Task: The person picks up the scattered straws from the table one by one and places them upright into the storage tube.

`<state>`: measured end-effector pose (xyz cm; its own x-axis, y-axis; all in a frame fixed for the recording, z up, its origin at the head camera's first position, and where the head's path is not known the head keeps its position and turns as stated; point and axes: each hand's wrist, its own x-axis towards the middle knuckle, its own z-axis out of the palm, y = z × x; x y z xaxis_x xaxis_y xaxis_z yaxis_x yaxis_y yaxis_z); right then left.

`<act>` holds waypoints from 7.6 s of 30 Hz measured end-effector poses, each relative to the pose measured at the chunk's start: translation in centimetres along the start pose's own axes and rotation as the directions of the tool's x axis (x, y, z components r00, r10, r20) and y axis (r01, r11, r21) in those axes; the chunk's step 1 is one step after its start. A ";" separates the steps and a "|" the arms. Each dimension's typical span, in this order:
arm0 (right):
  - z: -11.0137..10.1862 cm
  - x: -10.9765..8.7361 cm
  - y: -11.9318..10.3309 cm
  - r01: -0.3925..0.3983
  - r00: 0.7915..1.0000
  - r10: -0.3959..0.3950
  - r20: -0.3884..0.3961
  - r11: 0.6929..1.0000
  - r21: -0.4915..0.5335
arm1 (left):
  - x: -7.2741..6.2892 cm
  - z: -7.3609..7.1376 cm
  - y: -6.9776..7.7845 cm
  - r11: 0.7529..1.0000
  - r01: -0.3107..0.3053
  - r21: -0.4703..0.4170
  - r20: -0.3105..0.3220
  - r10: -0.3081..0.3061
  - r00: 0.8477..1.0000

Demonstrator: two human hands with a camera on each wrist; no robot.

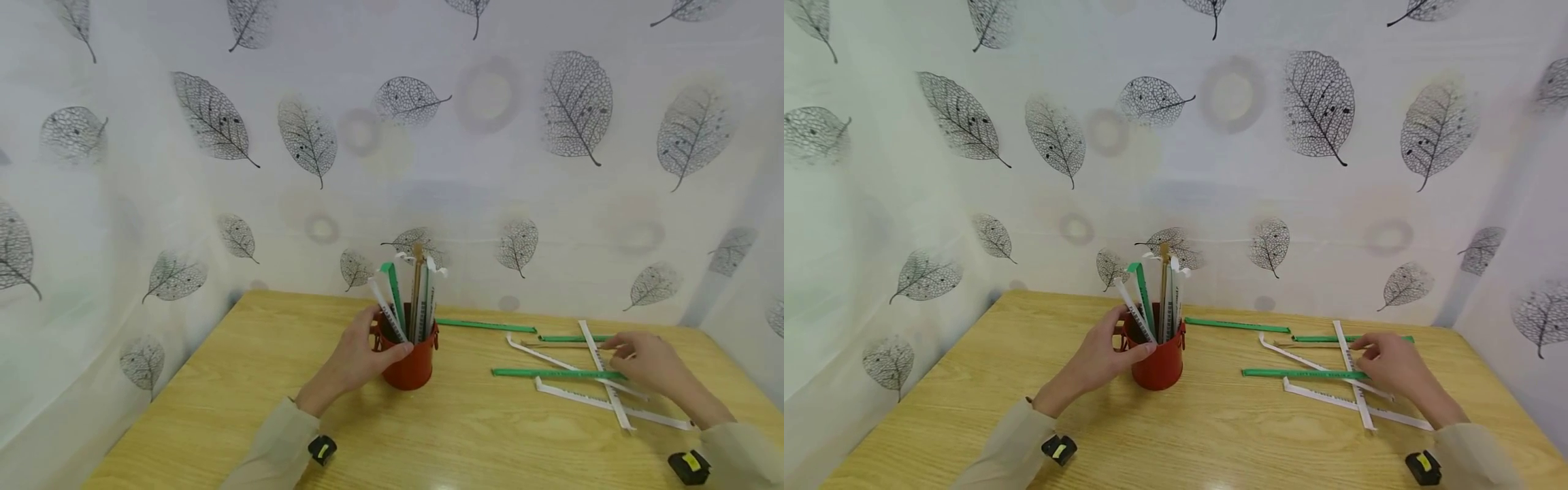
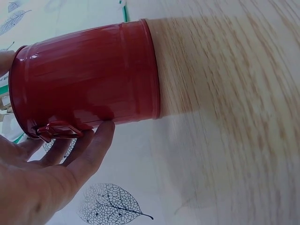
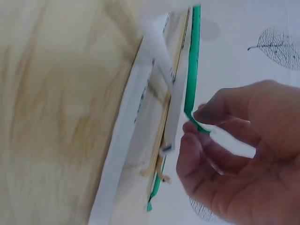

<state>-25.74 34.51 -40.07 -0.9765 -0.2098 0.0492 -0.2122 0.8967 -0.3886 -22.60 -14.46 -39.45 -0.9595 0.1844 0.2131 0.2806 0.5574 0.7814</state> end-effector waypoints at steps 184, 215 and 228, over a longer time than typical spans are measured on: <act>1.5 2.8 -16.4 0.786 0.551 -0.669 -0.498 0.617 0.041 | 0.2 0.2 -0.1 0.998 -0.022 -0.063 -0.018 0.021 1.000; 4.1 -1.3 -7.9 0.538 0.824 -0.547 0.148 0.837 0.097 | 0.3 0.6 -0.3 0.997 -0.042 -0.066 -0.031 0.040 0.999; -0.1 -1.2 -6.9 0.394 0.889 -0.320 -0.329 0.899 0.191 | 0.2 0.4 -0.3 0.997 -0.029 -0.070 -0.026 0.028 0.999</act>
<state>-23.09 28.62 -37.37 -0.8122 -0.3446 0.4708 -0.5685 0.6486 -0.5060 -22.84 -14.24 -39.85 -0.9517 0.1785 0.2497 0.3062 0.4941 0.8137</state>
